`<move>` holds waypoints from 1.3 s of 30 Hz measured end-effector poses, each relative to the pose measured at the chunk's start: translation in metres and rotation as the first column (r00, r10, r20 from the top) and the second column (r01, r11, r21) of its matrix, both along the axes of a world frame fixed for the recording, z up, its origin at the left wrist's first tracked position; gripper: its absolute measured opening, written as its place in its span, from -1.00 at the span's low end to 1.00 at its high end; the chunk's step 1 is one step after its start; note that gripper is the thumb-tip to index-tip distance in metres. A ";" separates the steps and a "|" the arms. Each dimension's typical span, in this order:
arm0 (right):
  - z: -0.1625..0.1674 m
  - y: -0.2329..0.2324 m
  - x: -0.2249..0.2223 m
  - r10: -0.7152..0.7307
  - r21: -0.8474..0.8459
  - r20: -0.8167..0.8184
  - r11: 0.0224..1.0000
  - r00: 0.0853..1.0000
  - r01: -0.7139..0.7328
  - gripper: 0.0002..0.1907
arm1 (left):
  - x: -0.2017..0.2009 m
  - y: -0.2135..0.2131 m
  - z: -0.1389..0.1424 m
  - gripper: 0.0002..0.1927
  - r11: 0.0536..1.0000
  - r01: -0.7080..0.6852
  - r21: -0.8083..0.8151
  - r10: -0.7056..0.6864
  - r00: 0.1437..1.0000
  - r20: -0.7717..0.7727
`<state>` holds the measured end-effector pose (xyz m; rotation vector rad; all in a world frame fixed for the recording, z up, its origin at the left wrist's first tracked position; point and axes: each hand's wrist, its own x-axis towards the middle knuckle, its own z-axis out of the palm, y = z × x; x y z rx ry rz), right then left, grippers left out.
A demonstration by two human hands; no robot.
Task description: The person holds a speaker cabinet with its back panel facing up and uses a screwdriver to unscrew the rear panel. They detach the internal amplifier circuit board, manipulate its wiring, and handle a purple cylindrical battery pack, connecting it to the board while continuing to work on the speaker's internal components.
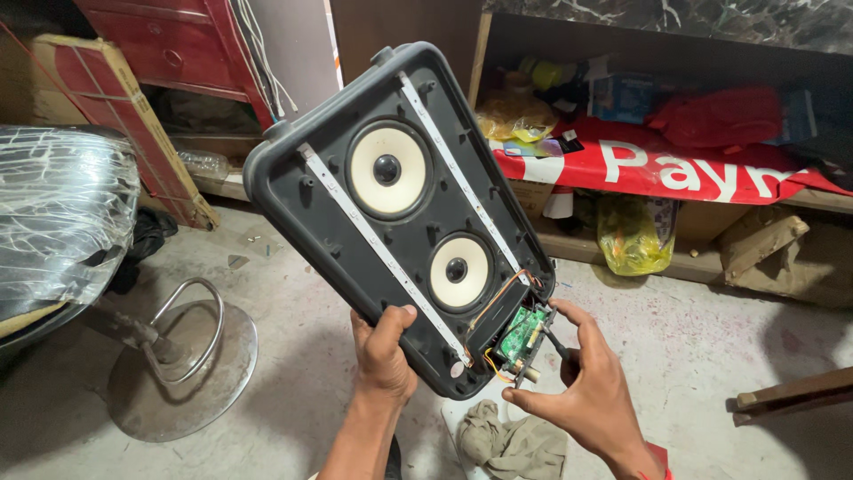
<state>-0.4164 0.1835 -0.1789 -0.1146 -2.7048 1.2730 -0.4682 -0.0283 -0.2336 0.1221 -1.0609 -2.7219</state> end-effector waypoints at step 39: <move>-0.021 0.032 -0.007 0.273 -0.306 -0.296 0.881 0.915 -0.362 0.25 | -0.002 -0.014 0.016 -0.46 0.948 0.099 0.302 -0.123 0.990 0.063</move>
